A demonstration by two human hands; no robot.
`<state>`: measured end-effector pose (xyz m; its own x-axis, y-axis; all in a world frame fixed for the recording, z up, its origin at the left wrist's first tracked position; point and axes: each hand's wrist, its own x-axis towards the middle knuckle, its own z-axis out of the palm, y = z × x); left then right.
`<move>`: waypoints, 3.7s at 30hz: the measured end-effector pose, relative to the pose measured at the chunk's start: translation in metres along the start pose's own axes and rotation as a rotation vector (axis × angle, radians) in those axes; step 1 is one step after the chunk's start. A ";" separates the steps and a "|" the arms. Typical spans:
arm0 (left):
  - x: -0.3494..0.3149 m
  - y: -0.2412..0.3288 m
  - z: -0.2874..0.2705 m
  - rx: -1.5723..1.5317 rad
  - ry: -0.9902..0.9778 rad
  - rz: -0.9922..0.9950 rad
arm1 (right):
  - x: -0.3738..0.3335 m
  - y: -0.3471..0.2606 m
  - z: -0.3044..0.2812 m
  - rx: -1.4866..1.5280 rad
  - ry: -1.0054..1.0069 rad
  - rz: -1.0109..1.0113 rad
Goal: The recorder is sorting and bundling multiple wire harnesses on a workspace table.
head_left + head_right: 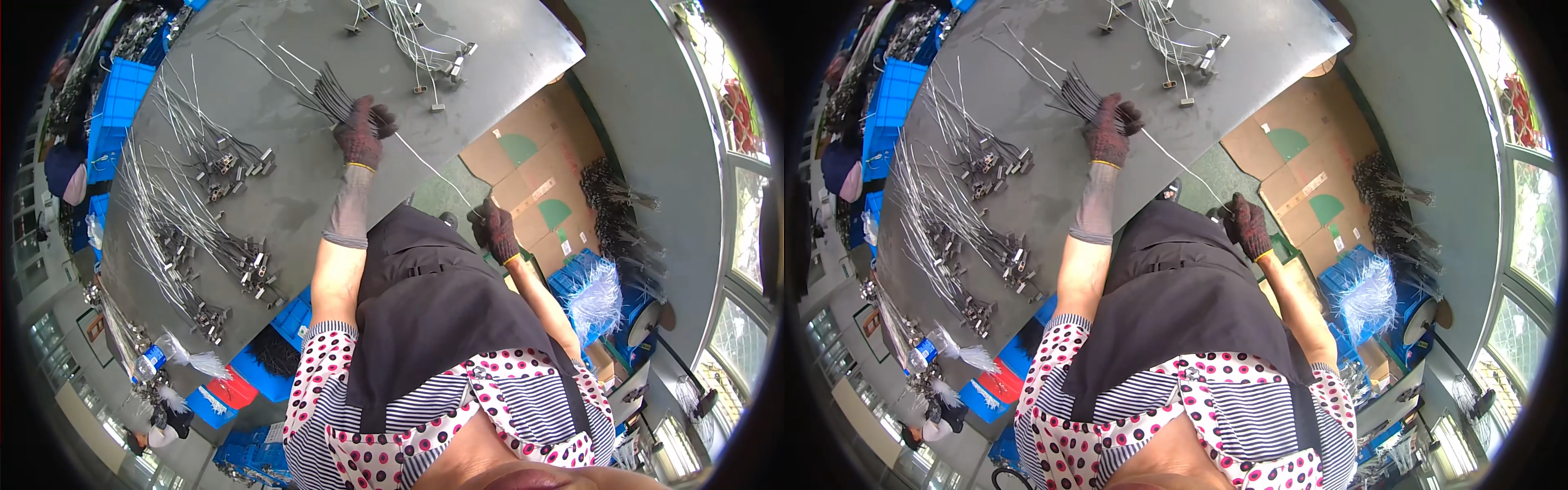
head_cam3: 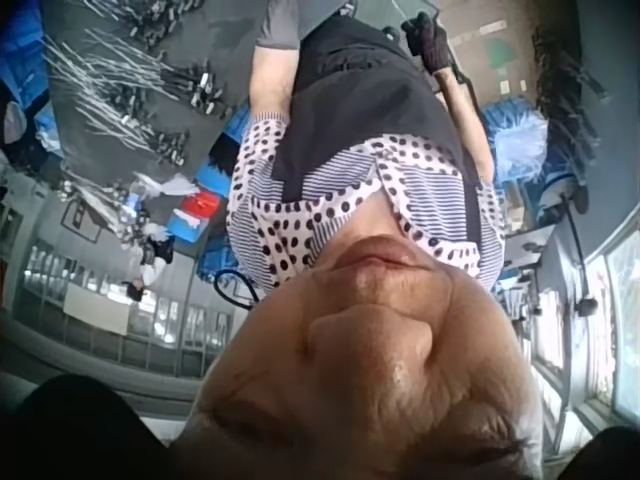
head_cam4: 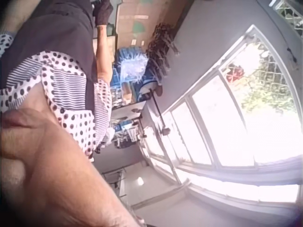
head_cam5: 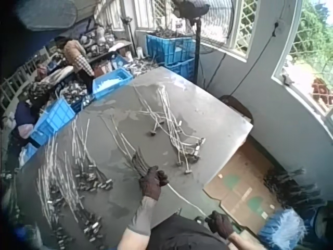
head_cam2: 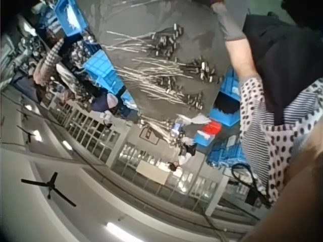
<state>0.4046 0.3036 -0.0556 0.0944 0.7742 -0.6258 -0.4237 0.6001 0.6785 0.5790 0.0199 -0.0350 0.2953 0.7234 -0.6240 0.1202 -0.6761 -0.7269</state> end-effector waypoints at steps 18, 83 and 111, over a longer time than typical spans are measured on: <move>-0.013 0.014 -0.005 0.411 -0.161 -0.012 | 0.155 -0.186 0.052 -0.684 0.576 -0.224; -0.042 0.036 0.002 1.133 0.059 0.236 | 0.173 -0.198 0.070 -0.570 0.432 -0.380; -0.038 -0.095 0.044 -0.144 -0.317 -0.265 | -0.144 0.137 -0.069 0.065 0.034 0.052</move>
<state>0.4810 0.2259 -0.0797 0.4791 0.6343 -0.6068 -0.4665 0.7695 0.4361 0.6180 -0.1863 -0.0250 0.3318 0.6818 -0.6520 0.0420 -0.7011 -0.7118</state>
